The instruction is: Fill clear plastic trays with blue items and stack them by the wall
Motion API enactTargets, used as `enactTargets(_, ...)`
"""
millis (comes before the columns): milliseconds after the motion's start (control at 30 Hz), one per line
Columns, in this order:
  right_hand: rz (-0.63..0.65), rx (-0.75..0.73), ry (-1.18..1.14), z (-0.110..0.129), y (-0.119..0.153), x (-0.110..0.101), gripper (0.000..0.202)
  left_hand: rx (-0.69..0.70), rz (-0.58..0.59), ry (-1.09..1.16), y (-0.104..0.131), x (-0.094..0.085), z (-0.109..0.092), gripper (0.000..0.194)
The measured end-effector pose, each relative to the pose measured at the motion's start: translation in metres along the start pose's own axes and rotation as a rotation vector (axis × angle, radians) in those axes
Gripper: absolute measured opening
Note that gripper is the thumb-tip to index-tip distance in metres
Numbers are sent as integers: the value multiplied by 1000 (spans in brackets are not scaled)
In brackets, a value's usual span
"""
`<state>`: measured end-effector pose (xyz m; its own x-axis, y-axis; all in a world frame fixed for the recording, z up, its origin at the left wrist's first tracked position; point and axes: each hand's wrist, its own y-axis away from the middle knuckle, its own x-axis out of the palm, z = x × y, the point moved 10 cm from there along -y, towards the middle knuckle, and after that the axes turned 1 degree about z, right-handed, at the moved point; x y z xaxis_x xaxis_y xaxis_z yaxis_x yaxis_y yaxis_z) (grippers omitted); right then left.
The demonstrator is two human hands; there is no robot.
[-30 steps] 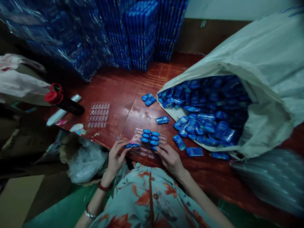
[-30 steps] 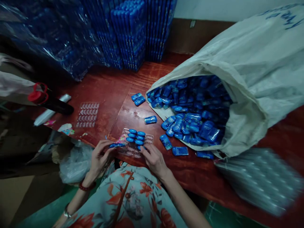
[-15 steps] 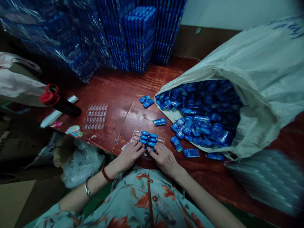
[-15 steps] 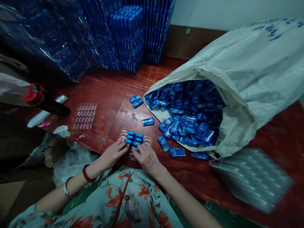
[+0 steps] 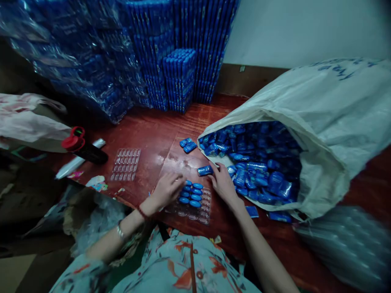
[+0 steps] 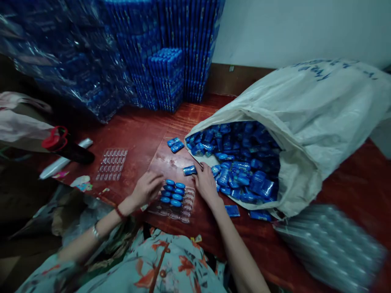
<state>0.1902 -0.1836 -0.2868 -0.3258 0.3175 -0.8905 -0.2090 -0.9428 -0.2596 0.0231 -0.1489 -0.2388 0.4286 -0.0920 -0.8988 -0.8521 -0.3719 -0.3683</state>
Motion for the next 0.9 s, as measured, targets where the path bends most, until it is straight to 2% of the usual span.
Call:
enactTargets(100, 132, -11, 126, 2, -17, 22, 33, -220, 8, 40, -49, 22, 58, 26)
enactTargets(167, 147, -20, 157, 5, -15, 26, 25, -270, 87, 2, -78, 45, 80, 34)
enactTargets(233, 90, -31, 117, 9, -5, 17, 24, -284, 155, -12, -98, 66, 92, 37)
enactTargets(300, 9, -42, 11, 13, 11, -3, 28, -286, 184, -2, -108, 78, 97, 35)
enactTargets(400, -101, 2, -220, 13, 45, -36, 28, -278, 118, 164, -106, 77, 98, 34)
enactTargets(467, -119, 57, -361, 14, 69, -49, 25, -269, 46, 339, -91, 67, 97, 29)
enactTargets(533, -68, 111, -480, 19, 92, -48, 20, -326, -33, 477, -62, 52, 98, 26)
enactTargets(667, 100, 159, -636, 37, 122, -24, 15, -617, -215, 583, 30, 12, 103, 22)
enactTargets(733, 124, 117, -615, 47, 125, -16, 19, -706, -264, 570, 73, -8, 92, 20)
enactTargets(800, 98, 36, -558, 56, 123, -15, 26, -757, -292, 537, 106, -25, 75, 19)
enactTargets(900, 23, -140, -446, 71, 118, -19, 35, -725, -263, 485, 123, -31, 41, 16)
